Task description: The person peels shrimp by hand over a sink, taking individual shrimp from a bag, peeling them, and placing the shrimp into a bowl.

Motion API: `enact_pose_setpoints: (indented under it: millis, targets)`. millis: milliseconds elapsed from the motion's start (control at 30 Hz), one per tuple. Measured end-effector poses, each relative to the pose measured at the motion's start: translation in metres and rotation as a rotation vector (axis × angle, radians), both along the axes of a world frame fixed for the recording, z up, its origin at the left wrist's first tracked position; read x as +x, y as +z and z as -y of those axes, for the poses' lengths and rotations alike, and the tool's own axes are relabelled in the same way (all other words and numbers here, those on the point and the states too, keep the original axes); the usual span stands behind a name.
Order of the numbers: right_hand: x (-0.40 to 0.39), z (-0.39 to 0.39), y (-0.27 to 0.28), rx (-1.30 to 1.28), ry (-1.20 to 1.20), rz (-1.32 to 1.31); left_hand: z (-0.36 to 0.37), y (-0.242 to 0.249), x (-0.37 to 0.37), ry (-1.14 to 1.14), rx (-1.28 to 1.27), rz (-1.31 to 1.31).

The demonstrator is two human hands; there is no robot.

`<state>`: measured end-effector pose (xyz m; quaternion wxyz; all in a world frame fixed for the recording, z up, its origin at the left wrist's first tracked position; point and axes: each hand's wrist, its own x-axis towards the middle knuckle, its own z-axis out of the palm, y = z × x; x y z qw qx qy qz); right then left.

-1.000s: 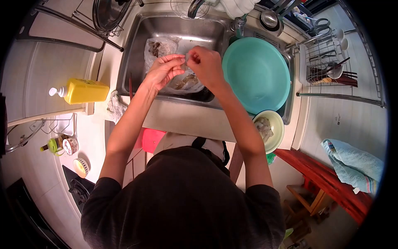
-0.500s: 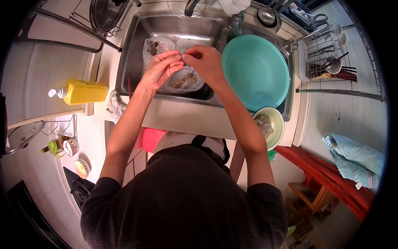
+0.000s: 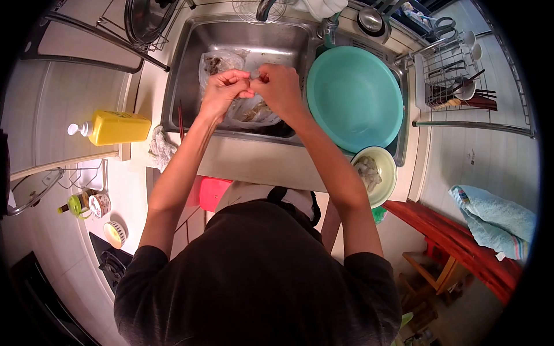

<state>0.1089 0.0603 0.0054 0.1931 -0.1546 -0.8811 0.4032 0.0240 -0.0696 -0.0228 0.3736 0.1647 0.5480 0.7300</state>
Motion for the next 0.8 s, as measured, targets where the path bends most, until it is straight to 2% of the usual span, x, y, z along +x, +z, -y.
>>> enact_pose_setpoints:
  millis: [167,233,367,433,467,533,567,633,767,800]
  targets:
    - [0.004,0.002,0.004,-0.015,0.037,-0.034,0.002,-0.002,-0.002,-0.005,0.007,0.208]
    - [0.004,0.000,0.000,-0.102,0.057,-0.003,0.003,-0.002,-0.004,-0.063,0.074,0.390]
    - [0.005,-0.002,-0.007,-0.253,0.063,-0.036,0.004,-0.002,-0.003,-0.087,0.093,0.505]
    - [0.008,0.000,0.002,-0.676,0.120,0.067,0.005,-0.003,-0.002,-0.107,0.146,0.586]
    - [0.009,-0.001,0.002,-0.676,0.121,0.067,0.005,-0.003,-0.002,-0.107,0.146,0.586]
    - [0.010,-0.003,0.000,-0.979,0.157,-0.025,0.006,0.002,-0.001,-0.124,0.173,0.617]
    - [0.010,-0.004,0.000,-0.979,0.158,-0.024,0.006,-0.001,-0.003,-0.123,0.173,0.617]
    - [0.012,-0.008,0.002,-1.128,0.146,-0.028,0.008,-0.006,-0.006,-0.204,0.329,0.595]
    - [0.015,-0.014,0.016,-1.117,0.175,-0.028,0.012,0.008,-0.010,-0.089,0.245,0.422]
    - [0.016,-0.013,0.018,-0.970,0.167,-0.029,0.012,0.011,-0.011,-0.082,0.205,0.341]
